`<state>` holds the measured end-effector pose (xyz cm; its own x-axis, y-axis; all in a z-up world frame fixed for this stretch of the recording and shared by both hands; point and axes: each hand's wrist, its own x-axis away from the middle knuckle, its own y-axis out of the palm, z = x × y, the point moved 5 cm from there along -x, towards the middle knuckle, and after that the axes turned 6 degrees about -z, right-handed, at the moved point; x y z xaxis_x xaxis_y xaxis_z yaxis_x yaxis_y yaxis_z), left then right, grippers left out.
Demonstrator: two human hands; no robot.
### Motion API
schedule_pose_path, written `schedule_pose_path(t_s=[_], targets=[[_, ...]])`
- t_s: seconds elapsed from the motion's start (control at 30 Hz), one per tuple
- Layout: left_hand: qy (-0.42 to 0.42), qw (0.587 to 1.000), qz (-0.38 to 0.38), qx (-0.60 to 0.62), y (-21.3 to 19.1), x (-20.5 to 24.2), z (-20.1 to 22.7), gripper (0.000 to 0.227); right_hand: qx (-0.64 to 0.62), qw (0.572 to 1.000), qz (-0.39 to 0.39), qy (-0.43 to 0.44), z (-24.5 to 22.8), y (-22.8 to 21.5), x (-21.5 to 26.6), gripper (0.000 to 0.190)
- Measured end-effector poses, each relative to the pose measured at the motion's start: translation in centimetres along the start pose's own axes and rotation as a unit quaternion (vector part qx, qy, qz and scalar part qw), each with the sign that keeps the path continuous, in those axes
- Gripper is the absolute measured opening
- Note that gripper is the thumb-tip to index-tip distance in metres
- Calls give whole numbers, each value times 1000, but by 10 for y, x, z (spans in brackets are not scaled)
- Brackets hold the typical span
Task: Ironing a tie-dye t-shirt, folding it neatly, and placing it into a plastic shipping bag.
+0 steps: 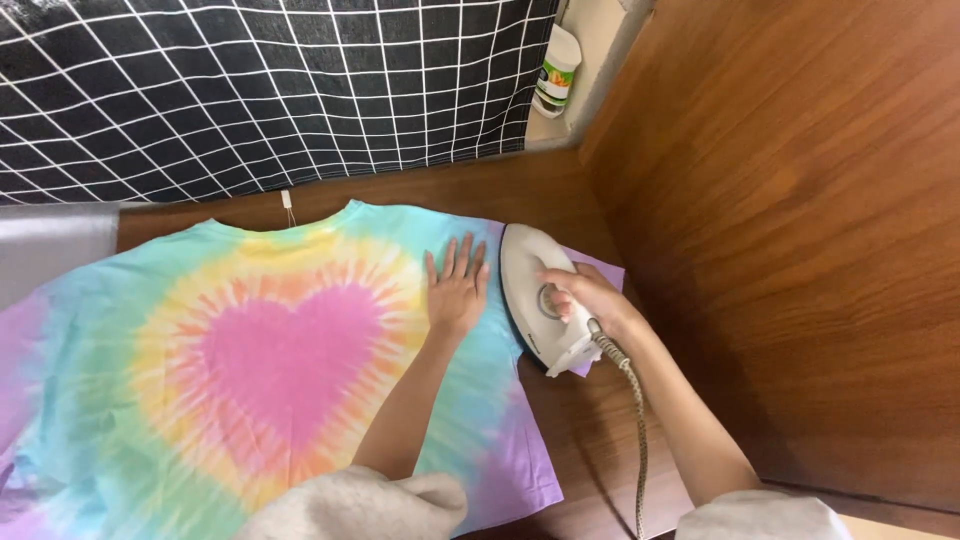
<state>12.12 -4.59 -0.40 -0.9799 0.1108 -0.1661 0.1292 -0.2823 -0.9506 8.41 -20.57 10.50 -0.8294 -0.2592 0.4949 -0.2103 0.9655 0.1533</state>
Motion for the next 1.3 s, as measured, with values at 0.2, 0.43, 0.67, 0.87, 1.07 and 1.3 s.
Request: schedule_pose_path(t_s=[0.2,0.43,0.67,0.87,1.07,1.3], targets=[[4,1000,-22,-9,-5,1,0,48,35,999,5,15,2,-36,8,44],[4,999,-30,-10,-3,0,-3,47,42,998,16,32,3,-66,15,42],[11,984,19,176,-4,-2,-13,37,-2,999,36,32,5,-43,33,35],[-120,849,-37,513,-58,32,33,18,-29,999,-8,27,-13,22,99,29],[-129,835,-180,503,-159,108,72,49,-185,979,-77,20,-14,104,141,73],[-176,747,-145,624,-195,172,47,52,-229,961,-154,-11,23,148,147,78]])
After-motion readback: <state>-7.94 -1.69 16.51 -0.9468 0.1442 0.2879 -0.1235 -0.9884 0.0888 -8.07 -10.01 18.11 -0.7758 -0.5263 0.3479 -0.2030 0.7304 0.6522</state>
